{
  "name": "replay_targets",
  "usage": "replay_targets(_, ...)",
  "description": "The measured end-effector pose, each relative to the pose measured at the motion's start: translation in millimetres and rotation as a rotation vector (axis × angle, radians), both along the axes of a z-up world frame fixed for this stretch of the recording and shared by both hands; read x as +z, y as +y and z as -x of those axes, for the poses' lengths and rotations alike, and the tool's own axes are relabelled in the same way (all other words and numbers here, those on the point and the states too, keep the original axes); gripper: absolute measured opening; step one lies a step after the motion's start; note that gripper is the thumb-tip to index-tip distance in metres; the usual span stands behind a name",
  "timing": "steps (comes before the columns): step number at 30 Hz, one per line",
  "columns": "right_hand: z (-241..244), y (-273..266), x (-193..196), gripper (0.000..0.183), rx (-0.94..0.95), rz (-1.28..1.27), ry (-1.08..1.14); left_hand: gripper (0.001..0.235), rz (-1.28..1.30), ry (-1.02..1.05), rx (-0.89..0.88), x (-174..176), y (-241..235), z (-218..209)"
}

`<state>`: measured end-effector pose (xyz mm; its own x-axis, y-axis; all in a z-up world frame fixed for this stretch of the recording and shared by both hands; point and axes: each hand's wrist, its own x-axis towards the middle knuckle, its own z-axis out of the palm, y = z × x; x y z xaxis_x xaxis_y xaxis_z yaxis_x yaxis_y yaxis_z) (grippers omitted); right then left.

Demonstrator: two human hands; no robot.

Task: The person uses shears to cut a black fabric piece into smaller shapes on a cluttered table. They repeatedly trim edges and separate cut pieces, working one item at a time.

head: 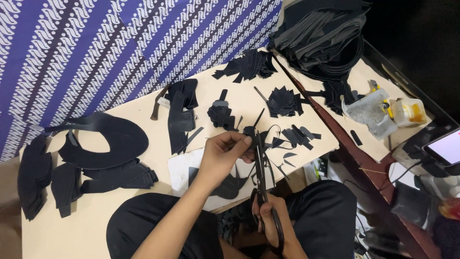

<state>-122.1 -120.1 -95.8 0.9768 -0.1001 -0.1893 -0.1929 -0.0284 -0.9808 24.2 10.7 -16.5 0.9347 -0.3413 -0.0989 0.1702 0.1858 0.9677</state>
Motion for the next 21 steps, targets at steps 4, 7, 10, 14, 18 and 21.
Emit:
replay_targets(4, 0.9, 1.6, 0.1, 0.081, 0.002, -0.013, 0.067, 0.019, 0.022, 0.042, 0.007, -1.9, 0.8, -2.7)
replay_targets(7, 1.7, 4.7, 2.6, 0.079, -0.009, -0.032, 0.032, 0.019, 0.01, 0.026, -0.075, 2.3, 3.0, -1.7)
replay_targets(10, 0.2, 3.7, -3.9, 0.081, -0.011, -0.024, 0.046, 0.019, -0.083, -0.037, -0.141, 4.6, 3.2, 0.8)
replay_targets(14, -11.8, -27.9, -156.4, 0.054, 0.06, -0.346, 0.146, 0.021, -0.36, -0.056, -0.227, 19.7, 6.2, 2.9)
replay_targets(18, -10.7, -1.8, -39.0, 0.098, -0.049, -0.079, 0.098, 0.019, -0.364, -0.099, -0.279, 13.1, 6.7, -3.0)
replay_targets(21, -14.1, -5.4, -47.5, 0.095, -0.051, -0.158, 0.04, 0.02, -0.345, -0.034, -0.253, 5.1, 5.8, -8.4)
